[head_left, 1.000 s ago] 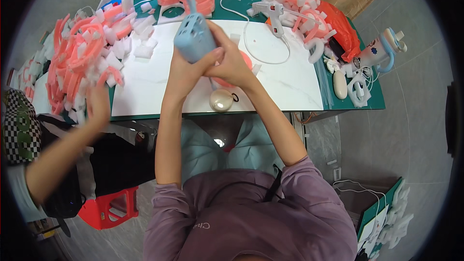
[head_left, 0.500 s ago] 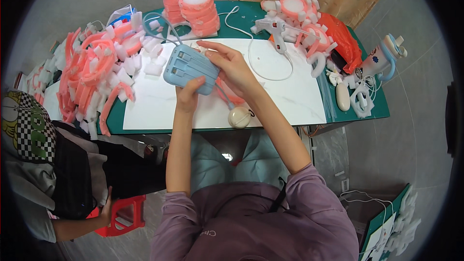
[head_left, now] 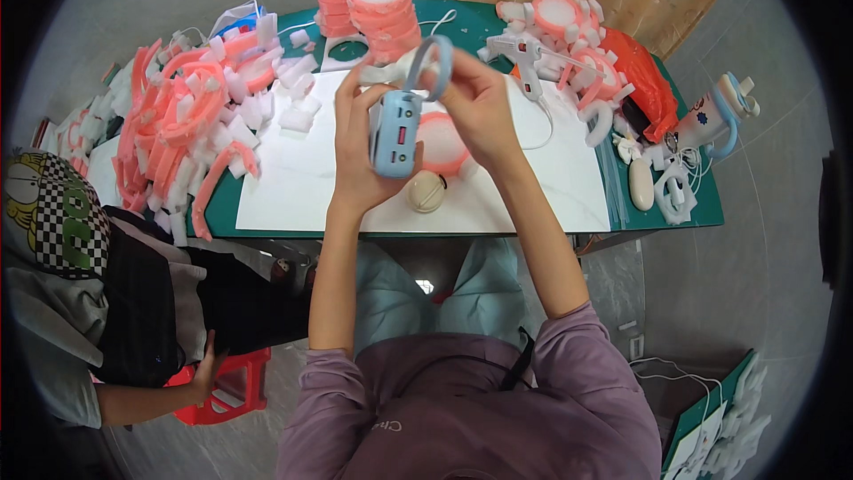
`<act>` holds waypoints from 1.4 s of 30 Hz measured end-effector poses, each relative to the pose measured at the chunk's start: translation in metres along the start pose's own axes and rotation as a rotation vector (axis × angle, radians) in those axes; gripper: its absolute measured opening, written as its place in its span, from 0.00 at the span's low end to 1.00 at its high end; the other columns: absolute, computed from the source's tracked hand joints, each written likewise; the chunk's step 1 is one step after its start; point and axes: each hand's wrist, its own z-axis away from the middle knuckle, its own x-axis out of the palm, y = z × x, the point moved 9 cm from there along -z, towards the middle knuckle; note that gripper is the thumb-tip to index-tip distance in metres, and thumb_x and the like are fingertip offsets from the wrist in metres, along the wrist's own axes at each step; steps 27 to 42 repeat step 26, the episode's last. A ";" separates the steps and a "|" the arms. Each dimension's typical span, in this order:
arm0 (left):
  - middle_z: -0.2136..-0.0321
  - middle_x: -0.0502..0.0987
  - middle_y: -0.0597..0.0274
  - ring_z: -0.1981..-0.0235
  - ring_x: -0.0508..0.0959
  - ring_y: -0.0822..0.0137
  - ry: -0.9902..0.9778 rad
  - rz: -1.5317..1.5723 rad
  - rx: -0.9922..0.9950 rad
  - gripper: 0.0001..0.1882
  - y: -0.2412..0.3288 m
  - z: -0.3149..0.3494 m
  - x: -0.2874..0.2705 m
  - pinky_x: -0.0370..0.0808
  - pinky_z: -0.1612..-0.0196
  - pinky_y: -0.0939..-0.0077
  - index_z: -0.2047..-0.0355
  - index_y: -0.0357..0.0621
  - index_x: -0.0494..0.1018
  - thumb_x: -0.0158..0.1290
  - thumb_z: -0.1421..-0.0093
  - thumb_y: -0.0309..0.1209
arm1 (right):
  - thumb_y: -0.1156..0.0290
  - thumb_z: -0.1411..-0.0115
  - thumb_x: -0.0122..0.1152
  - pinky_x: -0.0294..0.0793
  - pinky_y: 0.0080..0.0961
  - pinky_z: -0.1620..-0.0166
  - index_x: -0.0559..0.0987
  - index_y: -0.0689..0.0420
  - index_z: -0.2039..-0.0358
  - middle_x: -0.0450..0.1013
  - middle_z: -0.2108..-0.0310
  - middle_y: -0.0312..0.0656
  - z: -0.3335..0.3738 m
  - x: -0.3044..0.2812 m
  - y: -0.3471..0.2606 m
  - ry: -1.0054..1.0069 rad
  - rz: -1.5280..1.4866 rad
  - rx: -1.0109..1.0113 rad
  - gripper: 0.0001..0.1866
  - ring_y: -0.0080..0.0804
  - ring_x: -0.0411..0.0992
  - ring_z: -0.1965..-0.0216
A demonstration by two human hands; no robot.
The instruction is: The recorder uses a white cloth to wipe down and clean a light blue power bank.
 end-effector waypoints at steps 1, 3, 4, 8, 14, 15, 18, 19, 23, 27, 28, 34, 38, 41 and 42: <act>0.56 0.59 0.47 0.54 0.61 0.50 -0.004 0.042 -0.033 0.30 -0.003 0.002 0.004 0.62 0.56 0.63 0.61 0.42 0.59 0.55 0.70 0.25 | 0.79 0.49 0.50 0.65 0.18 0.59 0.68 0.63 0.59 0.67 0.62 0.40 0.005 0.008 0.004 -0.078 0.109 0.098 0.15 0.23 0.65 0.62; 0.63 0.62 0.50 0.63 0.65 0.54 0.028 0.092 -0.073 0.30 -0.004 0.005 0.005 0.64 0.63 0.69 0.61 0.41 0.58 0.57 0.68 0.26 | 0.78 0.48 0.49 0.65 0.18 0.58 0.71 0.67 0.64 0.68 0.63 0.40 0.013 0.016 0.007 -0.142 0.201 0.150 0.10 0.22 0.65 0.63; 0.63 0.62 0.50 0.63 0.65 0.54 0.028 0.093 -0.074 0.30 -0.004 0.005 0.007 0.64 0.63 0.69 0.61 0.41 0.58 0.57 0.68 0.26 | 0.78 0.48 0.49 0.65 0.18 0.58 0.71 0.67 0.64 0.68 0.63 0.40 0.017 0.015 0.007 -0.141 0.202 0.151 0.10 0.22 0.65 0.63; 0.59 0.59 0.46 0.59 0.63 0.52 0.101 0.003 0.157 0.36 0.015 0.013 0.008 0.64 0.61 0.66 0.57 0.41 0.54 0.60 0.68 0.30 | 0.76 0.48 0.48 0.65 0.18 0.58 0.71 0.66 0.62 0.68 0.62 0.41 0.027 0.002 0.017 -0.116 0.166 0.137 0.12 0.22 0.65 0.63; 0.49 0.44 0.35 0.51 0.57 0.43 0.146 0.112 0.361 0.47 0.033 0.028 0.009 0.64 0.57 0.62 0.49 0.51 0.50 0.63 0.71 0.31 | 0.75 0.50 0.47 0.66 0.16 0.62 0.73 0.62 0.67 0.69 0.62 0.43 0.045 -0.014 0.027 -0.186 0.186 0.072 0.10 0.24 0.67 0.64; 0.48 0.43 0.34 0.49 0.55 0.41 0.144 0.132 0.337 0.45 0.028 0.034 0.011 0.65 0.57 0.60 0.49 0.57 0.51 0.62 0.69 0.29 | 0.75 0.49 0.47 0.67 0.18 0.61 0.73 0.62 0.68 0.69 0.61 0.45 0.046 -0.010 0.027 -0.224 0.118 0.070 0.09 0.27 0.68 0.63; 0.48 0.43 0.33 0.50 0.55 0.40 0.107 0.017 0.379 0.44 0.025 0.040 0.017 0.65 0.58 0.59 0.49 0.60 0.51 0.60 0.67 0.27 | 0.79 0.50 0.45 0.67 0.19 0.61 0.73 0.63 0.68 0.68 0.61 0.46 0.044 0.000 0.020 -0.246 0.132 0.049 0.09 0.28 0.68 0.63; 0.48 0.43 0.33 0.50 0.55 0.40 0.102 0.025 0.375 0.44 0.021 0.044 0.017 0.65 0.58 0.59 0.49 0.60 0.51 0.60 0.67 0.27 | 0.83 0.51 0.45 0.67 0.19 0.61 0.74 0.63 0.69 0.69 0.62 0.45 0.043 0.006 0.011 -0.255 0.189 0.024 0.10 0.28 0.68 0.63; 0.47 0.37 0.36 0.48 0.53 0.42 0.088 0.007 0.389 0.38 0.018 0.049 0.021 0.59 0.52 0.55 0.48 0.63 0.46 0.55 0.56 0.28 | 0.83 0.53 0.46 0.67 0.19 0.60 0.75 0.61 0.71 0.71 0.65 0.42 0.047 0.011 0.000 -0.296 0.345 -0.019 0.10 0.31 0.69 0.63; 0.46 0.36 0.37 0.48 0.51 0.41 0.119 0.057 0.384 0.39 0.017 0.053 0.024 0.57 0.50 0.55 0.48 0.59 0.46 0.57 0.57 0.31 | 0.83 0.53 0.46 0.67 0.19 0.60 0.75 0.60 0.70 0.70 0.64 0.43 0.052 0.007 -0.010 -0.317 0.445 -0.101 0.11 0.33 0.69 0.61; 0.46 0.36 0.37 0.48 0.51 0.41 0.119 0.057 0.384 0.39 0.017 0.053 0.024 0.57 0.50 0.55 0.48 0.59 0.46 0.57 0.57 0.31 | 0.83 0.53 0.46 0.67 0.19 0.60 0.75 0.60 0.70 0.70 0.64 0.43 0.052 0.007 -0.010 -0.317 0.445 -0.101 0.11 0.33 0.69 0.61; 0.46 0.36 0.37 0.48 0.51 0.41 0.119 0.057 0.384 0.39 0.017 0.053 0.024 0.57 0.50 0.55 0.48 0.59 0.46 0.57 0.57 0.31 | 0.83 0.53 0.46 0.67 0.19 0.60 0.75 0.60 0.70 0.70 0.64 0.43 0.052 0.007 -0.010 -0.317 0.445 -0.101 0.11 0.33 0.69 0.61; 0.46 0.36 0.37 0.48 0.51 0.41 0.119 0.057 0.384 0.39 0.017 0.053 0.024 0.57 0.50 0.55 0.48 0.59 0.46 0.57 0.57 0.31 | 0.83 0.53 0.46 0.67 0.19 0.60 0.75 0.60 0.70 0.70 0.64 0.43 0.052 0.007 -0.010 -0.317 0.445 -0.101 0.11 0.33 0.69 0.61; 0.46 0.36 0.37 0.48 0.51 0.41 0.119 0.057 0.384 0.39 0.017 0.053 0.024 0.57 0.50 0.55 0.48 0.59 0.46 0.57 0.57 0.31 | 0.83 0.53 0.46 0.67 0.19 0.60 0.75 0.60 0.70 0.70 0.64 0.43 0.052 0.007 -0.010 -0.317 0.445 -0.101 0.11 0.33 0.69 0.61; 0.46 0.36 0.37 0.48 0.51 0.41 0.119 0.057 0.384 0.39 0.017 0.053 0.024 0.57 0.50 0.55 0.48 0.59 0.46 0.57 0.57 0.31 | 0.83 0.53 0.46 0.67 0.19 0.60 0.75 0.60 0.70 0.70 0.64 0.43 0.052 0.007 -0.010 -0.317 0.445 -0.101 0.11 0.33 0.69 0.61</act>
